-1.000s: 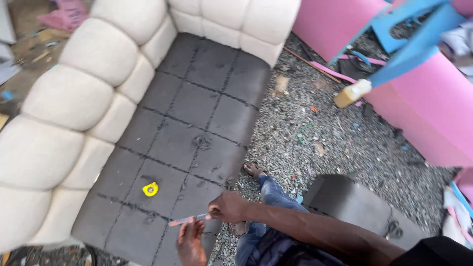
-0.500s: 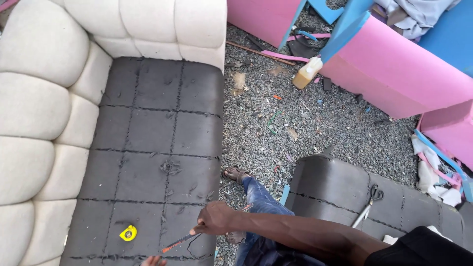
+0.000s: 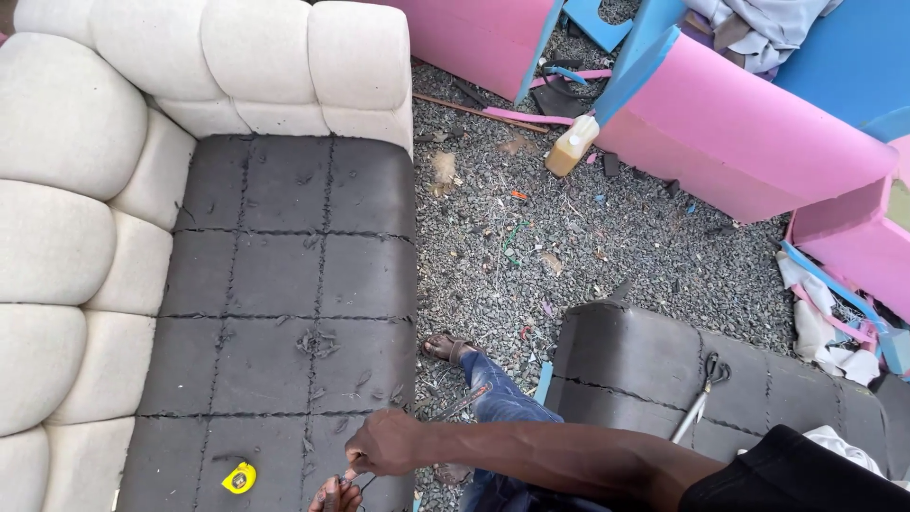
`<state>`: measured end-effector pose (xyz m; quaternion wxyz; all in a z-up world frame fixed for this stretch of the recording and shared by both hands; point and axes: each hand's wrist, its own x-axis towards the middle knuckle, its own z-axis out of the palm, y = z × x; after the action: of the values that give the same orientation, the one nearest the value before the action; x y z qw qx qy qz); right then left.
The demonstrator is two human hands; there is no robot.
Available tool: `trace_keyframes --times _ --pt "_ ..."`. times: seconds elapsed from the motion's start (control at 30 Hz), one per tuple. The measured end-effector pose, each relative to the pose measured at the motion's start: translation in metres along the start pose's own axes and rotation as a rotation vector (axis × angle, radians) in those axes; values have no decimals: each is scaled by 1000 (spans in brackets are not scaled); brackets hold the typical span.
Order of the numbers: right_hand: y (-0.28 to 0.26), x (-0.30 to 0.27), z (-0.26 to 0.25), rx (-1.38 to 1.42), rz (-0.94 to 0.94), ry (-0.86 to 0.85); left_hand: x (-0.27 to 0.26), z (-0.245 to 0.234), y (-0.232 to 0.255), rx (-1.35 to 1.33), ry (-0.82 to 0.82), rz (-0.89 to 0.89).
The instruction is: Measuring and cutting foam padding on a sofa frame using a hacksaw blade and tape measure.
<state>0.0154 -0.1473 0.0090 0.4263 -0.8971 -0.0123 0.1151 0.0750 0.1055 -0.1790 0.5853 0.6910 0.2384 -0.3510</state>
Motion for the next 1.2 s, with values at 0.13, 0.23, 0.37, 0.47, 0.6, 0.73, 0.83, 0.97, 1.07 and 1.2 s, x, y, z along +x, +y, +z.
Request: trace_keyframes --times 0.13,0.23,0.37,0.47,0.6,0.73,0.83,0.97,1.07,1.2 --pt "-17 -1 4 -43 58 32 -9 -9 6 15 50 -11" --pt "-19 2 9 -72 87 -14 -7 -19 10 -79 10 -92" --pt "-23 -2 -2 42 97 -34 38 -55 -29 -161 -35 -27" --pt "8 17 -25 -25 -156 363 1 -69 -5 -188 63 11" --pt "11 45 -144 495 -377 586 -41 -50 24 -379 161 90" --pt "-98 16 -287 766 -339 734 -145 20 84 -271 391 401" --pt "-94 3 -258 459 -342 575 -143 33 84 -335 413 475" --pt "-47 -32 -144 27 79 -116 -163 57 110 -411 470 497" --pt "-28 -74 -89 151 96 -351 -184 58 126 -392 612 407" --pt "-24 -98 -76 55 108 -284 -171 52 121 -536 650 429"
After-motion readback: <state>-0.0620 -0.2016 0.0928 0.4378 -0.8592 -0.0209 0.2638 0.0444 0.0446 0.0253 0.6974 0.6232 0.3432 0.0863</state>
